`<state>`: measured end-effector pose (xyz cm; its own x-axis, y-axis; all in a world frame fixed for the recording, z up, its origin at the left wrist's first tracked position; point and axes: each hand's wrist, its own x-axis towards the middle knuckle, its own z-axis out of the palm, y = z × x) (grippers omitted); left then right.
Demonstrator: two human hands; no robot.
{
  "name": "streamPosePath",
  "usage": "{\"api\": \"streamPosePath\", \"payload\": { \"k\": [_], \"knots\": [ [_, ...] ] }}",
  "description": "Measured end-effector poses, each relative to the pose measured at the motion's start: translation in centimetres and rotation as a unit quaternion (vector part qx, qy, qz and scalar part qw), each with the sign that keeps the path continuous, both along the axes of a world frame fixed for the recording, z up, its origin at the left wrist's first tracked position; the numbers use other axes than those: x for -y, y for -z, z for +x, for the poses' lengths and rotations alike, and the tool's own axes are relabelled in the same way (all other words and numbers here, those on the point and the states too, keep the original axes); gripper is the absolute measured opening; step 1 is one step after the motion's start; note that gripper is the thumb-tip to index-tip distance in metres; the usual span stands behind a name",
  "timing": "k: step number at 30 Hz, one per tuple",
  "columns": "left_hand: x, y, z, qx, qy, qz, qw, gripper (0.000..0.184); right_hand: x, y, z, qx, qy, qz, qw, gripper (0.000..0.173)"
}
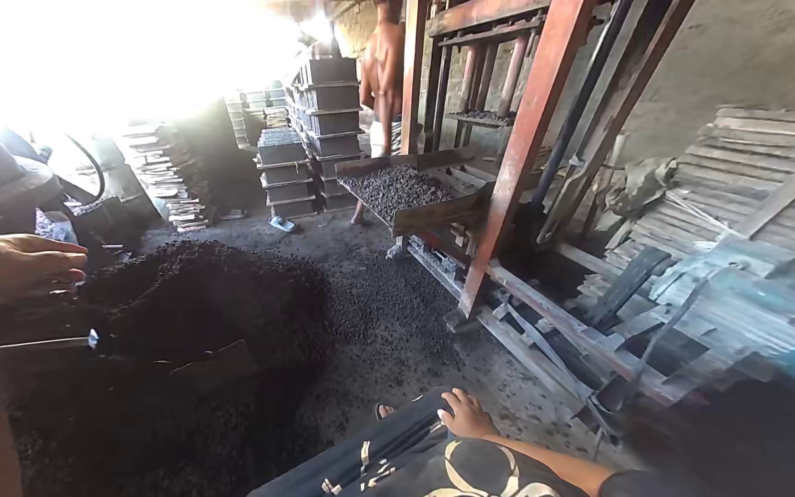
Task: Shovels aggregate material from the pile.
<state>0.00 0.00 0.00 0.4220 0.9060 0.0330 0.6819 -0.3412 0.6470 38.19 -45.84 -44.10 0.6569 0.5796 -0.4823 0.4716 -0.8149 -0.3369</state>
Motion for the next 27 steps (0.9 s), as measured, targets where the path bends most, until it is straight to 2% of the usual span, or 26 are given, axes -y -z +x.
{"api": "streamPosePath", "payload": {
  "k": [5,8,13,19,27],
  "knots": [
    [6.2,-1.6,2.3,-0.022,-0.033,-0.027,0.999,0.037,-1.1,0.4,-0.1,0.003,-0.021,0.009,1.0,0.06],
    [6.3,-1.3,2.0,-0.059,-0.012,-0.017,0.998,0.038,-1.9,0.2,-0.5,-0.003,-0.038,0.012,0.999,0.06],
    [6.6,-0.9,1.5,-0.062,-0.002,-0.019,0.998,0.038,-3.3,0.0,-1.0,-0.016,-0.075,0.028,0.997,0.059],
    [9.0,-1.3,1.2,-0.074,-0.031,-0.024,0.996,0.038,-5.4,0.3,-1.8,-0.016,-0.107,0.025,0.994,0.06],
    [9.4,-1.1,-0.2,-0.123,-0.034,-0.036,0.991,0.039,-8.2,0.3,-3.1,-0.018,-0.146,0.006,0.989,0.059]
  ]
}}
